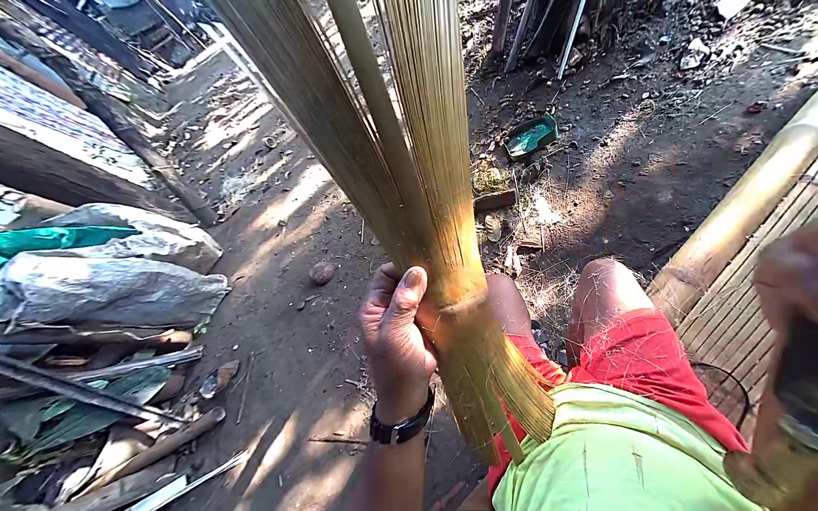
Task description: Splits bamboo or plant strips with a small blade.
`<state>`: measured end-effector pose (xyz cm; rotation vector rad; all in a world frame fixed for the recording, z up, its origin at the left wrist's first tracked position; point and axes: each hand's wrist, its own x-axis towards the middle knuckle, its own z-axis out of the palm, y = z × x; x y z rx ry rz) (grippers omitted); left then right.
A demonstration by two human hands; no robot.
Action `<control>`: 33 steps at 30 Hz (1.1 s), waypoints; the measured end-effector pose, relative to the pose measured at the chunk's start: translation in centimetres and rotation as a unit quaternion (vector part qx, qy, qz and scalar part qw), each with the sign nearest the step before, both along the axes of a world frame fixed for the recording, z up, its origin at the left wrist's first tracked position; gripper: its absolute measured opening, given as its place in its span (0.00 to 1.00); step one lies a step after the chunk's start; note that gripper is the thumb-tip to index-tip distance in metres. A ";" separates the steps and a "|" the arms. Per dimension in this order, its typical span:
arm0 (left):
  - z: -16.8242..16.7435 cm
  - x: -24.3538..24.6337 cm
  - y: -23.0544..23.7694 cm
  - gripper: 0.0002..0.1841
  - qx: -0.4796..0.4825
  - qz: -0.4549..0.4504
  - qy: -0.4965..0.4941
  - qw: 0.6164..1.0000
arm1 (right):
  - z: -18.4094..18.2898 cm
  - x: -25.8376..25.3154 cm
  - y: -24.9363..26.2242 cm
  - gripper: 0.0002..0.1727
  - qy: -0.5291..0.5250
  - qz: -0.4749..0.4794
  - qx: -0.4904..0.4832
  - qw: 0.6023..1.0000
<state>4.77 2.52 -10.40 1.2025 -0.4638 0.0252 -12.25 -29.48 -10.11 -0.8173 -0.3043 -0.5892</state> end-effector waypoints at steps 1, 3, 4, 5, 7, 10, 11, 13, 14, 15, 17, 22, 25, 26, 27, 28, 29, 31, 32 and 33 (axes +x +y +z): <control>0.0 -0.2 -0.2 0.10 -0.001 -0.003 0.001 1.000 | 0.7 1.0 2.0 0.17 0.061 -0.058 -0.070 0.994; 0.1 -0.8 -0.7 0.10 0.009 -0.001 -0.005 1.000 | 0.2 3.3 5.2 0.29 0.121 -0.124 -0.213 0.962; 0.2 -1.1 -0.8 0.11 0.015 -0.005 -0.008 1.000 | -0.7 4.3 6.5 0.32 0.126 -0.134 -0.256 0.949; 0.2 -1.5 -0.9 0.11 0.016 -0.013 -0.011 1.000 | -1.4 5.1 7.5 0.34 0.117 -0.134 -0.281 0.943; 0.5 -2.1 -1.1 0.11 0.014 -0.030 -0.012 0.999 | -2.2 6.4 8.7 0.36 0.090 -0.104 -0.306 0.942; 0.8 -2.7 -1.1 0.10 0.006 -0.054 -0.015 0.998 | -1.9 7.8 9.5 0.38 0.061 -0.050 -0.290 0.954; 0.7 -2.9 -1.1 0.11 0.003 -0.063 -0.018 0.998 | -1.7 8.2 9.6 0.38 0.050 -0.047 -0.287 0.955; 0.6 -3.0 -1.1 0.11 0.002 -0.073 -0.024 0.997 | -1.3 8.7 9.6 0.39 0.030 -0.070 -0.304 0.950; 0.6 -3.1 -1.2 0.11 0.005 -0.077 -0.027 0.997 | -1.1 8.8 9.5 0.39 0.021 -0.092 -0.319 0.943; 0.5 -3.1 -1.2 0.10 0.006 -0.081 -0.028 0.996 | -1.0 8.9 9.5 0.39 0.010 -0.116 -0.335 0.935; 0.4 -3.0 -1.3 0.10 0.008 -0.089 -0.027 0.996 | -1.0 9.1 9.3 0.37 -0.004 -0.164 -0.359 0.919; 0.4 -2.8 -1.7 0.09 0.011 -0.087 -0.005 0.996 | -1.4 9.9 8.8 0.33 -0.017 -0.240 -0.408 0.881; 0.3 -2.6 -1.6 0.10 0.010 -0.084 0.000 0.996 | -1.5 10.5 8.7 0.30 -0.021 -0.255 -0.415 0.873; 0.2 -2.6 -1.6 0.10 0.008 -0.084 0.001 0.996 | -1.5 10.6 8.7 0.30 -0.019 -0.260 -0.417 0.871; 0.2 -2.6 -1.6 0.09 0.008 -0.084 0.003 0.996 | -1.5 10.7 8.7 0.30 -0.014 -0.265 -0.420 0.868; 0.2 -2.6 -1.6 0.10 0.008 -0.083 0.005 0.997 | -1.6 10.7 8.7 0.29 -0.011 -0.270 -0.423 0.865; 0.2 -2.5 -1.6 0.10 0.008 -0.082 0.007 0.997 | -1.6 10.8 8.8 0.29 -0.009 -0.275 -0.426 0.862; 0.1 -2.4 -1.5 0.10 0.008 -0.081 0.009 0.997 | -1.6 11.0 8.8 0.29 -0.005 -0.287 -0.437 0.852; 0.1 -2.4 -1.5 0.10 0.009 -0.078 0.010 0.997 | -1.5 11.1 8.9 0.28 -0.002 -0.293 -0.442 0.848; 0.1 -2.4 -1.5 0.10 0.011 -0.077 0.011 0.997 | -1.4 11.1 9.0 0.28 -0.002 -0.296 -0.446 0.844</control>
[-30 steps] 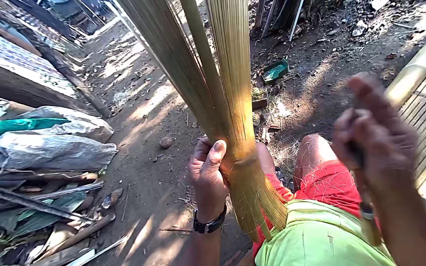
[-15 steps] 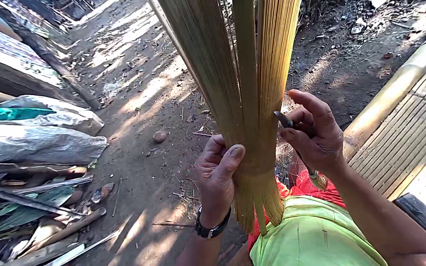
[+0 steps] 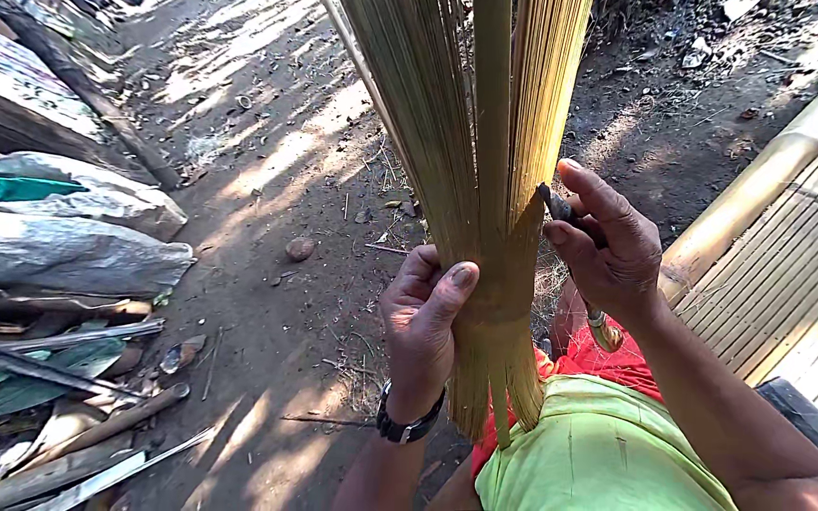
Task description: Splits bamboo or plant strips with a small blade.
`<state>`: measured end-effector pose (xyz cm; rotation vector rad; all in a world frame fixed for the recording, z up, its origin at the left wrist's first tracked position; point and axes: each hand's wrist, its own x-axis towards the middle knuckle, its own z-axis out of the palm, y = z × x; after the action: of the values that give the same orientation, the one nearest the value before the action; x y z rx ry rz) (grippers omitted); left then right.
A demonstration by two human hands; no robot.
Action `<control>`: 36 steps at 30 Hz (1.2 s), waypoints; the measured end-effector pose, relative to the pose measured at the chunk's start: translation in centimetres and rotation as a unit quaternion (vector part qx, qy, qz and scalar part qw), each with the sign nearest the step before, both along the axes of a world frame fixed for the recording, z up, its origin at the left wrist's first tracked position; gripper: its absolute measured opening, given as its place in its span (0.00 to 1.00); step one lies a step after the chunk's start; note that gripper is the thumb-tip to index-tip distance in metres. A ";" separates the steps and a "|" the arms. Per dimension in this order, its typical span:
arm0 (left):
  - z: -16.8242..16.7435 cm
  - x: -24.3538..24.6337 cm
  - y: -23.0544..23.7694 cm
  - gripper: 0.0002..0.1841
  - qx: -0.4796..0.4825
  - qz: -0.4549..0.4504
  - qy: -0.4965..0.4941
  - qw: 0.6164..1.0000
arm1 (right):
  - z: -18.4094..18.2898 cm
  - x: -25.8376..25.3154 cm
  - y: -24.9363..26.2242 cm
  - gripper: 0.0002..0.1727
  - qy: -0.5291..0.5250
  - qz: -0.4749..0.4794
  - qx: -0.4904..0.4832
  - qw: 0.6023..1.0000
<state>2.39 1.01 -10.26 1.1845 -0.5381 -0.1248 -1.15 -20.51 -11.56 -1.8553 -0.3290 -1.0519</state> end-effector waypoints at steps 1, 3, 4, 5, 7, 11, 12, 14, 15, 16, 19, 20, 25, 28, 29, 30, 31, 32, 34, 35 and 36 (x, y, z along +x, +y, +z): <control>0.0 0.0 0.0 0.10 0.001 0.001 0.000 1.000 | 0.1 0.1 0.0 0.27 -0.002 -0.005 -0.010 1.000; 0.0 0.1 0.1 0.10 -0.002 0.001 -0.002 1.000 | 0.4 0.2 0.1 0.26 -0.016 -0.018 -0.042 0.999; -0.1 0.1 0.1 0.10 -0.004 0.001 -0.002 1.000 | 0.5 0.2 0.1 0.25 -0.022 -0.025 -0.059 0.998; 0.0 0.1 0.1 0.10 -0.005 0.001 0.000 1.000 | 0.6 0.2 0.1 0.24 -0.023 -0.031 -0.070 0.997; 0.0 0.2 0.2 0.10 -0.006 0.001 0.001 1.000 | 0.9 0.2 0.2 0.23 -0.019 -0.044 -0.088 0.995; -0.2 0.4 0.4 0.10 -0.001 0.004 0.000 1.000 | 1.4 -0.4 0.3 0.23 -0.003 -0.047 -0.122 0.991; -0.3 0.4 0.4 0.10 -0.001 0.004 -0.001 1.000 | 1.5 -1.0 0.4 0.24 0.000 -0.030 -0.138 0.990; -0.3 0.6 0.4 0.10 -0.004 0.006 -0.005 1.000 | 1.1 -3.0 1.2 0.23 -0.002 0.046 -0.157 0.987; -0.3 0.6 0.5 0.10 -0.005 0.008 -0.003 1.000 | 0.6 -4.0 1.7 0.22 -0.004 0.096 -0.157 0.983; -0.3 0.6 0.4 0.10 -0.004 0.011 0.000 1.000 | -0.1 -4.8 2.2 0.23 -0.002 0.143 -0.157 0.977; -0.2 0.6 0.5 0.10 -0.005 0.010 0.003 1.000 | -1.3 -5.1 2.1 0.22 0.007 0.152 -0.156 0.976; -0.2 0.6 0.5 0.10 -0.001 0.009 -0.001 1.000 | -1.3 -4.7 1.7 0.21 0.012 0.118 -0.154 0.981; 0.1 0.0 0.4 0.10 0.001 0.006 -0.001 1.000 | -1.1 -2.1 0.6 0.30 0.038 -0.019 -0.100 0.994; 0.3 -0.3 0.4 0.10 0.001 0.004 -0.004 1.000 | -1.9 -1.6 0.6 0.33 0.041 -0.011 -0.064 0.997; 0.3 -0.3 0.4 0.11 0.002 0.004 -0.004 1.000 | -2.2 -1.6 0.7 0.32 0.040 -0.008 -0.059 0.997; 0.3 -0.3 0.3 0.11 0.003 0.005 -0.004 1.000 | -2.3 -1.7 0.8 0.32 0.038 -0.006 -0.056 0.998; 0.3 -0.3 0.3 0.10 0.004 0.007 -0.005 1.000 | -2.5 -1.7 0.8 0.32 0.036 -0.004 -0.054 0.998; 0.3 -0.2 0.2 0.10 0.003 0.007 -0.006 1.000 | -2.6 -1.6 0.9 0.31 0.032 -0.001 -0.052 0.998; 0.2 0.0 0.3 0.10 0.007 0.006 -0.005 1.000 | -2.7 -1.4 1.1 0.31 0.022 0.005 -0.049 0.999; 0.2 0.0 0.3 0.10 0.007 0.005 -0.005 1.000 | -2.7 -1.3 1.2 0.30 0.018 0.004 -0.052 0.998; 0.1 0.0 0.4 0.10 0.009 0.002 -0.004 1.000 | -2.5 -1.2 1.2 0.28 0.012 0.000 -0.056 0.998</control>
<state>2.36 1.38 -10.16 1.2032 -0.5420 -0.1212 -2.37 -19.30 -14.09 -1.9665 -0.3804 -1.0280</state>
